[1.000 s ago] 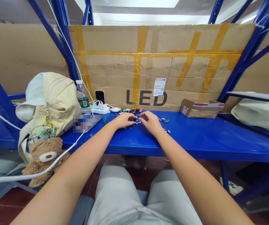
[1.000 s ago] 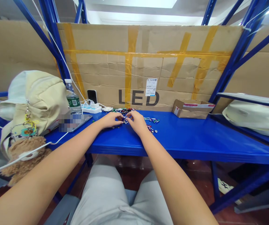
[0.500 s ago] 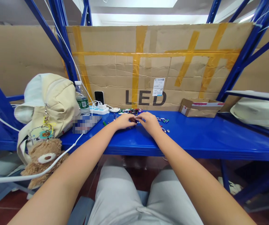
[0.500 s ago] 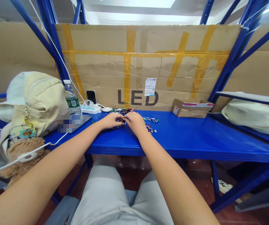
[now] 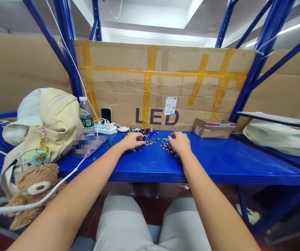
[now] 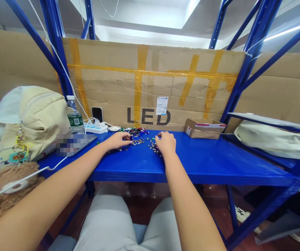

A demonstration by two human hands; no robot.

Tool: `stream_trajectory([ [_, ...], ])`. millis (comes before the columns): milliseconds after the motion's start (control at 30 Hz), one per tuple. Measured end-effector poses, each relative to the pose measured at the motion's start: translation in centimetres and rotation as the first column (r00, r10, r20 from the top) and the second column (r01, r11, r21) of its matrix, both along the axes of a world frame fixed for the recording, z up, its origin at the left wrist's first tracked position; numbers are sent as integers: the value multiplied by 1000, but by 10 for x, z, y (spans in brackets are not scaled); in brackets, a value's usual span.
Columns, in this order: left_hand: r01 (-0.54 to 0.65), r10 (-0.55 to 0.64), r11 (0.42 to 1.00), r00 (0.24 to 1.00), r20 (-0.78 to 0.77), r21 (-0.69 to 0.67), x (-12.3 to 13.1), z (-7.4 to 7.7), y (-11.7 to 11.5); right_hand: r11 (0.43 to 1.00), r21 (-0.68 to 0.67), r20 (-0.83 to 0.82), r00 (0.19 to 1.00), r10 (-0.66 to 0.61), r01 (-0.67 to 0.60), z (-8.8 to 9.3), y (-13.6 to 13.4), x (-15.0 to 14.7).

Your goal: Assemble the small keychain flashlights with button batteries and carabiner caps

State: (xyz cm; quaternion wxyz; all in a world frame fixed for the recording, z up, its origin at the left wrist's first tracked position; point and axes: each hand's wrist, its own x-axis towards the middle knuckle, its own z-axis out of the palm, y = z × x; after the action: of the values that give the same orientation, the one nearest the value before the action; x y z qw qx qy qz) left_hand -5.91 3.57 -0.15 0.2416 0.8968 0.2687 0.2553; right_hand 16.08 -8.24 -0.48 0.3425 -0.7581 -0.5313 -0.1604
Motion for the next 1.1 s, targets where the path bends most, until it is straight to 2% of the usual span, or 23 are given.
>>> stream_trajectory([
  [100,10,-11,1000,1000,2,24,-1,-1,1,966,-254,-45,998,-54,41,-3,-2,11],
  [200,12,-12,998,1000,-3,62,-2,-3,4,943,-331,-37,998,-43,28,-4,0,8],
  [433,43,-39,992,999,-31,115,-1,-3,4,938,-348,-83,996,-23,-7,-7,8,12],
  [767,46,-40,991,998,-53,123,-2,3,-4,936,-320,-93,988,126,-149,-13,12,14],
  [933,64,-58,988,997,-48,140,-1,1,-2,945,-279,-21,985,171,-170,-11,8,9],
  [1033,58,-51,990,997,-56,129,-1,-1,0,927,-332,2,983,184,-173,-11,7,10],
  [1100,55,-47,990,997,-60,133,-1,-2,1,935,-312,26,983,184,-167,-10,6,9],
])
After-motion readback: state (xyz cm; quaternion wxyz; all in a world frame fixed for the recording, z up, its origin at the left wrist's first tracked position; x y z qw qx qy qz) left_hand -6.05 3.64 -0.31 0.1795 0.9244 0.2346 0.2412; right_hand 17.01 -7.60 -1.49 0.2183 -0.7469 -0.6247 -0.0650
